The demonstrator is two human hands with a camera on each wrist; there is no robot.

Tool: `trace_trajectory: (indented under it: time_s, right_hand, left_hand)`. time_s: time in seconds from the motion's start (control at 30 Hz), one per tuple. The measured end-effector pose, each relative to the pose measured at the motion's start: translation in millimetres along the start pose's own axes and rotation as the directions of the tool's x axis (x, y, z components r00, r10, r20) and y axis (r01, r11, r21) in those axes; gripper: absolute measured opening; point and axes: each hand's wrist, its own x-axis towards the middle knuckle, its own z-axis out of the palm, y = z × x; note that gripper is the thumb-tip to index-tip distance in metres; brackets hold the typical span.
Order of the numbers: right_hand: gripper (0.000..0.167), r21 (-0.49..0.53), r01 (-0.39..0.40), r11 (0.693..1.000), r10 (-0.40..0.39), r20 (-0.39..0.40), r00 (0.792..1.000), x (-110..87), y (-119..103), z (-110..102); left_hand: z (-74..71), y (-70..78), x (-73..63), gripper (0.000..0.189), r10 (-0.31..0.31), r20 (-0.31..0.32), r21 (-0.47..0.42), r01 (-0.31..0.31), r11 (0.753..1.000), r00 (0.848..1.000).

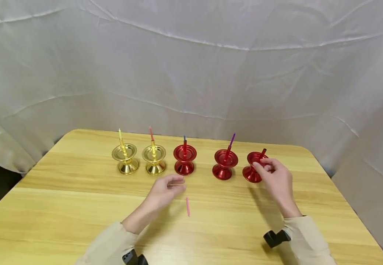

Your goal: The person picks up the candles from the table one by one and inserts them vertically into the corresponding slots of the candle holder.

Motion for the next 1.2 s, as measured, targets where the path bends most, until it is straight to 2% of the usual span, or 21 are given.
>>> trace_trajectory:
  time_s: [0.07,0.17,0.33,0.47,0.57,0.8,0.87,1.0,1.1,1.2]
  right_hand:
    - [0.042,0.002,-0.016,1.0,0.016,-0.058,0.998,3.6,7,-1]
    - [0.055,0.009,-0.008,1.0,0.009,-0.069,0.998,8.4,17,1]
    - [0.09,0.021,-0.02,1.0,0.019,0.052,0.998,15.1,32,6]
    - [0.103,0.023,-0.063,0.998,0.059,0.14,0.988,20.1,38,9]
    - [0.105,0.041,-0.076,0.996,0.069,0.161,0.984,23.1,42,11]
    - [0.106,0.074,-0.106,0.992,0.09,0.198,0.976,26.8,47,17]
    - [0.104,0.082,-0.113,0.99,0.095,0.194,0.976,27.0,47,18]
    - [0.101,0.1,-0.121,0.988,0.102,0.181,0.978,26.5,46,18]
    - [0.1,0.118,-0.121,0.986,0.099,0.176,0.979,26.2,46,19]
    - [0.098,0.142,-0.119,0.983,0.095,0.165,0.982,26.2,47,20]
  left_hand:
    - [0.5,-5.6,-3.8,0.042,-0.029,0.018,0.002,0.029,1.0,0.999]
    - [3.0,-13.0,-8.4,0.046,-0.063,0.035,0.02,0.062,0.998,0.997]
    - [9.1,-25.0,-13.5,0.042,-0.084,0.035,0.098,0.08,0.992,0.996]
    - [10.9,-31.2,-13.6,0.037,-0.043,0.008,0.168,0.041,0.985,0.999]
    - [10.5,-32.2,-12.1,0.031,-0.016,-0.002,0.198,0.016,0.98,1.0]
    - [12.6,-34.1,-8.7,0.018,0.043,0.041,0.228,-0.051,0.972,0.998]
    - [13.4,-31.8,-6.6,0.016,0.033,0.053,0.254,-0.045,0.966,0.998]
    - [13.9,-24.6,-1.2,0.009,-0.033,0.103,0.302,0.0,0.953,0.994]
    - [14.3,-21.0,3.0,0.014,-0.064,0.129,0.343,0.016,0.939,0.99]
    - [14.8,-20.1,6.8,0.021,-0.052,0.14,0.396,-0.008,0.918,0.989]
